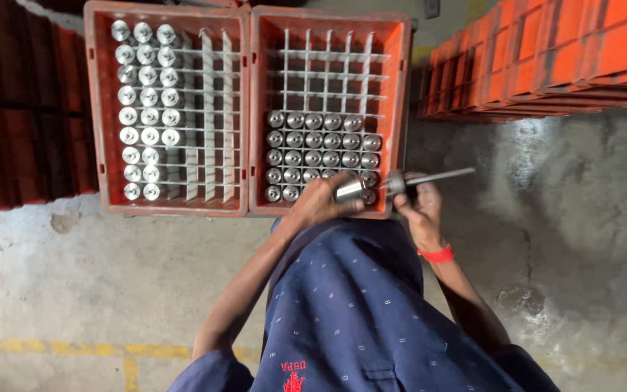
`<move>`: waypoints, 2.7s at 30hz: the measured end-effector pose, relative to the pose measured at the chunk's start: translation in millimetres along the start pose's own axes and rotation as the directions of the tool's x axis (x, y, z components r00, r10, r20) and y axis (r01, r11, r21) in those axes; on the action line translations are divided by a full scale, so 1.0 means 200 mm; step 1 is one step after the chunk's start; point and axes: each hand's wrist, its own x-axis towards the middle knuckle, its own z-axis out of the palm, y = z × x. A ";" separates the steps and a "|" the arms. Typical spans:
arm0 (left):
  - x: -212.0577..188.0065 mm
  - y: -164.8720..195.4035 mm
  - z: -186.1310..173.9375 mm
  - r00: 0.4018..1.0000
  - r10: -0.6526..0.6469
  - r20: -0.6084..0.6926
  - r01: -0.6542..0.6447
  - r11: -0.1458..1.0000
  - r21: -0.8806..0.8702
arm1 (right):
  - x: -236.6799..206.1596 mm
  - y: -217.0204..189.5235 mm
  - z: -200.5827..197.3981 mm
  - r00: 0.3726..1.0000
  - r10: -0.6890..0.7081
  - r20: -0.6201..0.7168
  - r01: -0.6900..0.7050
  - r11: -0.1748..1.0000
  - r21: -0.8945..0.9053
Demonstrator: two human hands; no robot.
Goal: The person repeatedly picks up small metallic caps from a left crate and places them into a right crate using a handheld tool. The person fills the right crate and then moves it to a stack of similar crates.
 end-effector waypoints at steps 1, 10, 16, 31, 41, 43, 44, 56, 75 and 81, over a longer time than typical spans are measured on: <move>0.07 -0.05 0.01 0.998 0.028 -0.049 -0.025 0.998 0.052 | 0.01 0.01 -0.04 0.998 -0.016 -0.063 0.019 0.999 0.050; 0.58 -0.22 0.17 0.886 0.420 -0.198 -0.261 0.803 0.536 | -0.01 0.08 -0.12 0.977 0.002 -0.213 0.032 0.988 0.153; 0.20 -0.25 0.00 0.862 0.283 -0.420 -0.238 0.959 0.156 | -0.09 0.09 -0.01 0.993 0.098 -0.073 -0.071 0.949 0.308; -0.35 -0.99 -0.91 0.648 0.021 -0.761 0.482 0.762 0.432 | -0.04 0.15 0.31 0.987 0.100 0.127 -0.137 0.936 0.324; -0.52 -0.61 -0.86 0.516 -0.355 -0.779 -0.226 0.821 -0.524 | -0.05 0.18 0.41 0.977 0.167 0.133 -0.177 0.982 0.066; -0.40 -0.56 -0.72 0.590 -0.569 -0.573 -0.143 0.625 -0.767 | -0.03 0.16 0.47 0.971 0.172 0.165 -0.179 0.984 0.027; -0.34 -0.53 -0.64 0.606 -0.613 -0.507 -0.039 0.614 -0.788 | -0.01 0.15 0.49 0.968 0.171 0.186 -0.176 0.984 0.015; -0.28 -0.04 0.03 0.914 -0.320 -0.248 0.286 0.944 -0.164 | 0.01 -0.02 0.45 0.939 0.087 0.333 -0.030 0.985 -0.173; 0.28 -0.46 -0.39 0.881 0.055 -0.469 0.217 0.835 0.506 | 0.14 0.17 -0.01 0.991 -0.067 -0.112 0.062 0.997 -0.044; 0.41 -0.49 -0.47 0.857 0.232 -0.461 0.165 0.723 0.670 | 0.04 0.28 0.04 0.994 0.029 -0.102 -0.036 0.997 -0.070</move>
